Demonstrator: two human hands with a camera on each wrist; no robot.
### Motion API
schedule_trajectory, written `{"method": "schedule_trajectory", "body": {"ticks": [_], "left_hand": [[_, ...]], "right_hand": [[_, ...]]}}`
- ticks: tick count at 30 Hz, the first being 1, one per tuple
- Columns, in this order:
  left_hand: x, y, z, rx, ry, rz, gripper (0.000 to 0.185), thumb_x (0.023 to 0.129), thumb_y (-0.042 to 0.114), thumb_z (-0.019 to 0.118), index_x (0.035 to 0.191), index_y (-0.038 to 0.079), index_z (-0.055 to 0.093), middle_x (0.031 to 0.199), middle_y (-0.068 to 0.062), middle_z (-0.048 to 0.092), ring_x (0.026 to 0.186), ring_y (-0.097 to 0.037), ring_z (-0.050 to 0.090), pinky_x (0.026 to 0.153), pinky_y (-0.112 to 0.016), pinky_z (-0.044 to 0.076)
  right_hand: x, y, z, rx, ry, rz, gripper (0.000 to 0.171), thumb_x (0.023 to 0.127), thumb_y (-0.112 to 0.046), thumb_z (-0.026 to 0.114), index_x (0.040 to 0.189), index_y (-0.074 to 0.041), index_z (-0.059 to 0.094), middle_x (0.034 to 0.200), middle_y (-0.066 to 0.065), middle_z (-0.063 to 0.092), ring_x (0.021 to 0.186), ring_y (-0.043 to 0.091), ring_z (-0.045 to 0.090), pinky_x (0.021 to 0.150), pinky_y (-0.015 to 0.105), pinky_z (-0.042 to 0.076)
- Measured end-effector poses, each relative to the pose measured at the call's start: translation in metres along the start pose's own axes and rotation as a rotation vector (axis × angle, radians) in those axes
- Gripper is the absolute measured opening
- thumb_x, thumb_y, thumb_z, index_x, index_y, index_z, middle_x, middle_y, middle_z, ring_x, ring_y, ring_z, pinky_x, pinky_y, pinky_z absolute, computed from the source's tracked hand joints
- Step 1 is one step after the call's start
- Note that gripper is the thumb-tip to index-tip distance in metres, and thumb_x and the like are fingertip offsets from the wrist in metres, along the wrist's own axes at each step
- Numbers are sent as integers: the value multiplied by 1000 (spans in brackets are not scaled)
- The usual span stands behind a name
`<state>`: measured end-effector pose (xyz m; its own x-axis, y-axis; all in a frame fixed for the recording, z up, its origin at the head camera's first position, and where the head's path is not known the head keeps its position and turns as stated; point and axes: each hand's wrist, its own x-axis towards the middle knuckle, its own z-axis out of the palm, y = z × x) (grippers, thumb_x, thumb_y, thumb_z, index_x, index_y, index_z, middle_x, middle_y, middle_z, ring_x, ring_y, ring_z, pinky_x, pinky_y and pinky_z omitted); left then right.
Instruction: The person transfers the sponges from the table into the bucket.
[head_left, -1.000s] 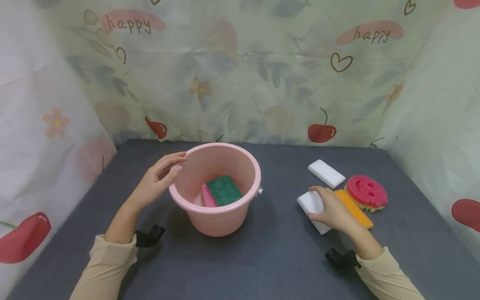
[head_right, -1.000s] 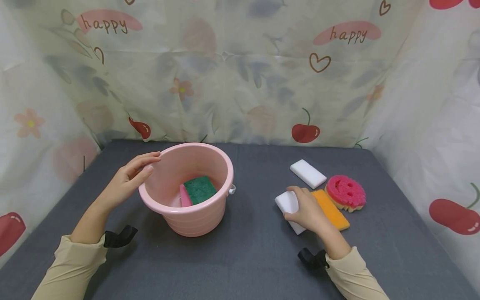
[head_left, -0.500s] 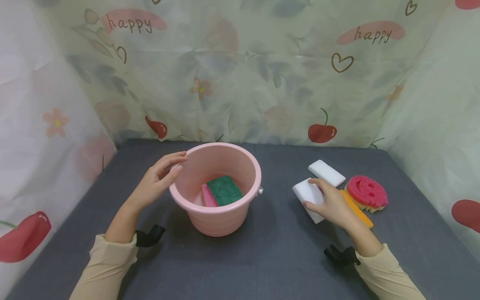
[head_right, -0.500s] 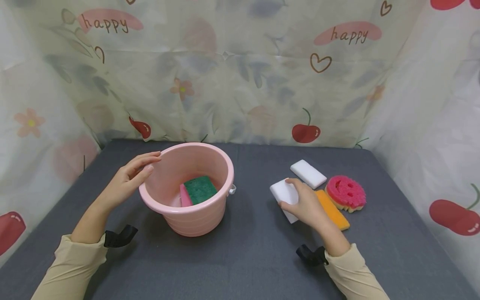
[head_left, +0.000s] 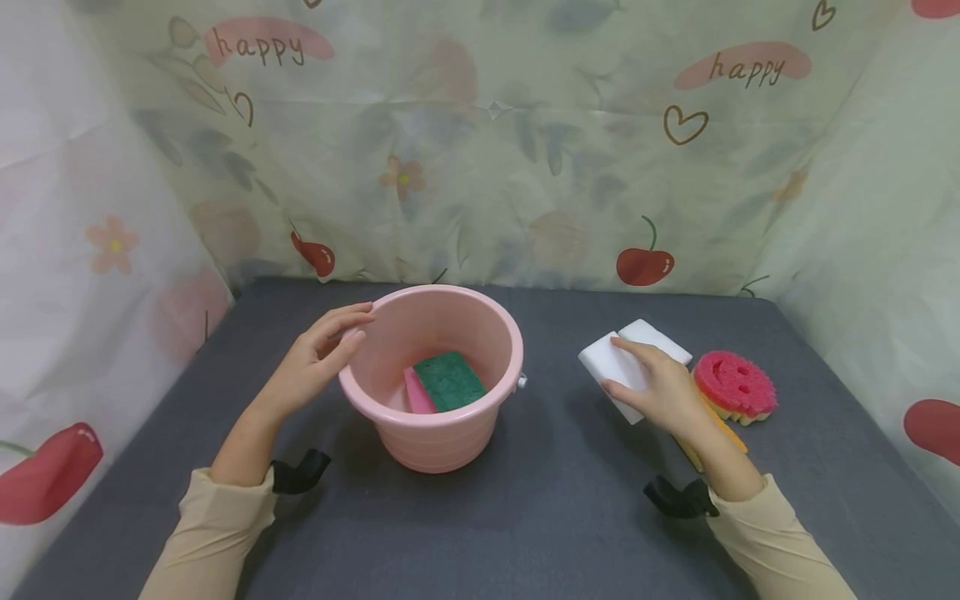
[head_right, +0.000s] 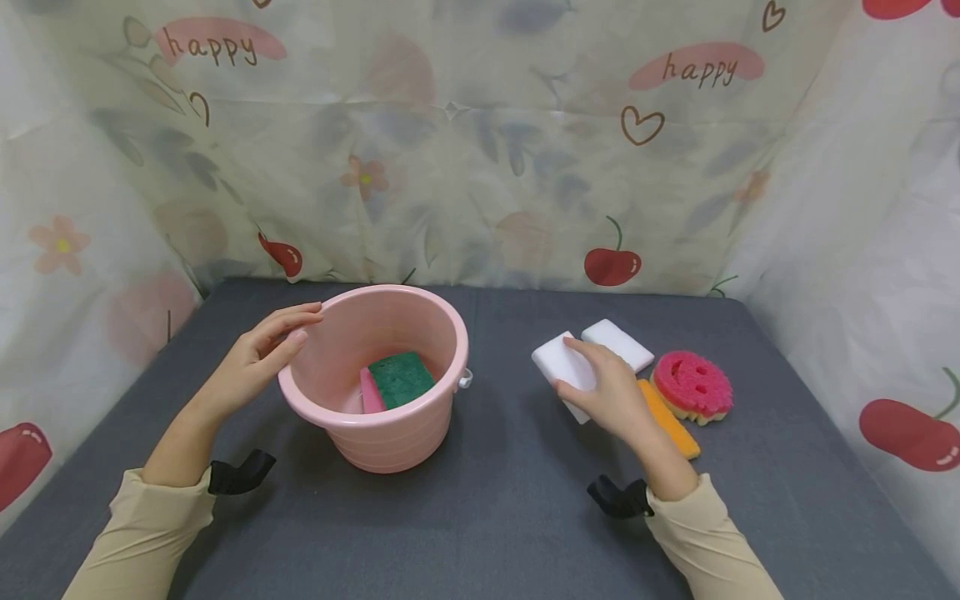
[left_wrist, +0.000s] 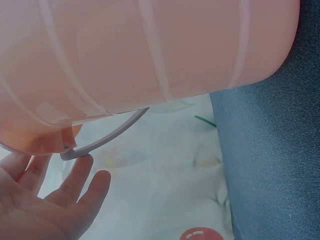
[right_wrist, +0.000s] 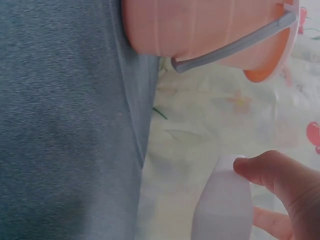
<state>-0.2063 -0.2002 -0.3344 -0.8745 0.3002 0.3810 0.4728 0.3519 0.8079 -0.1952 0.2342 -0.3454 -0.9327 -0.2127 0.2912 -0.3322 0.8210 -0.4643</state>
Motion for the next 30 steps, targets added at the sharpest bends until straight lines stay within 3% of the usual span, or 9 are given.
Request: {"method": "schedule_trajectory", "body": {"ticks": [8,15,30], "left_hand": [[0,1,0,3,-4,-6,34,97,14,48,127,-2,51,144,-12,41,121,10,39,90,-6,39],[0,1,-1,6,-3,-3,34,96,13,49,127,-2,52,144,-13,41,121,10,39,90,-6,39],[0,2,0,3,0,-2,34,96,13,49,126,-2,52,144,-13,41,121,10,39,91,-6,39]], "right_hand": [[5,-11,-8,61,13,34,56,80,-22,72,129,-4,53,123,23,57,100,35,55,77,47,52],[9,-21,-18,86,4,63,56,82,-25,70,130,-6,51,126,22,54,103,38,55,73,46,54],[23,-42,-34,118,62,-2,53,84,-27,69,131,-9,52,127,18,55,102,32,53,78,50,52]]}}
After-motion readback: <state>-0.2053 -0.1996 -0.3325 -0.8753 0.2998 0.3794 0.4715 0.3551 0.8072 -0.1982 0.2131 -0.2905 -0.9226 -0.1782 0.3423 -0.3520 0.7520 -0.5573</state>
